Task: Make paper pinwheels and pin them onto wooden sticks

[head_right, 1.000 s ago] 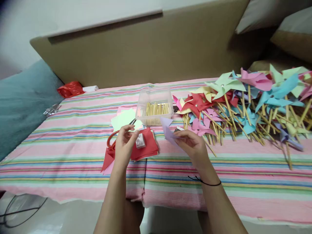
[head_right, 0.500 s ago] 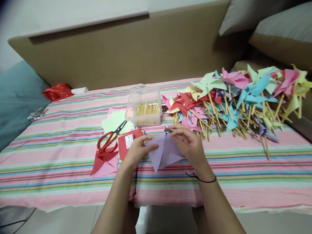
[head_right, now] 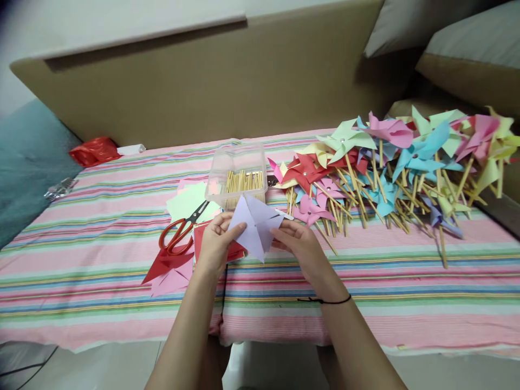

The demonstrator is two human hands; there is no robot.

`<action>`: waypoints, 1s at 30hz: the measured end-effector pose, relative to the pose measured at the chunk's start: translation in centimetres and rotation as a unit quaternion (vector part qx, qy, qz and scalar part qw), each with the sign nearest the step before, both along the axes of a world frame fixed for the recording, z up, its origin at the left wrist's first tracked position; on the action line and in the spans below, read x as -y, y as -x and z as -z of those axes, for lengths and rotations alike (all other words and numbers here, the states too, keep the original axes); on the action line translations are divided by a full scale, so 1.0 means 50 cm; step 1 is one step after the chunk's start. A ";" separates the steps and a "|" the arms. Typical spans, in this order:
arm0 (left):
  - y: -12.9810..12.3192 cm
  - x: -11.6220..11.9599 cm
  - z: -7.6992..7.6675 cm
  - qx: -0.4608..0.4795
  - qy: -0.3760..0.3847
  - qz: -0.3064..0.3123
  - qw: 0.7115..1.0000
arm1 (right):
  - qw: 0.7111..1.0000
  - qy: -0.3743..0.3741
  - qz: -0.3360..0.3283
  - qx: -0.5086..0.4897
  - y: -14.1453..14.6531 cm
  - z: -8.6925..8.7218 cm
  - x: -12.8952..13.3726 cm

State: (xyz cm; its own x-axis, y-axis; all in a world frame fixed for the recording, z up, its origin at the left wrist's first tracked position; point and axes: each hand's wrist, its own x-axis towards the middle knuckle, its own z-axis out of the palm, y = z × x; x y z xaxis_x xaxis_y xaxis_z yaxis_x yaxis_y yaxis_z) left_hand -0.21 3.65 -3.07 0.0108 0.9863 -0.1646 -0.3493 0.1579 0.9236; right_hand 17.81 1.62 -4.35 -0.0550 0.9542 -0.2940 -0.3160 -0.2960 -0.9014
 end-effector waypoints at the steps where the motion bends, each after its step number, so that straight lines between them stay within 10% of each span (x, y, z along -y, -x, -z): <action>1: 0.001 0.001 -0.001 -0.007 0.006 0.024 1.000 | 1.000 -0.008 0.016 0.011 0.000 0.000 0.000; 7: -0.001 0.007 -0.008 -0.031 0.028 0.135 0.990 | 0.989 -0.079 0.045 0.120 -0.008 0.002 0.000; 30: -0.014 0.006 -0.003 -0.100 0.023 0.068 0.992 | 0.972 -0.147 0.112 0.143 0.012 0.005 0.002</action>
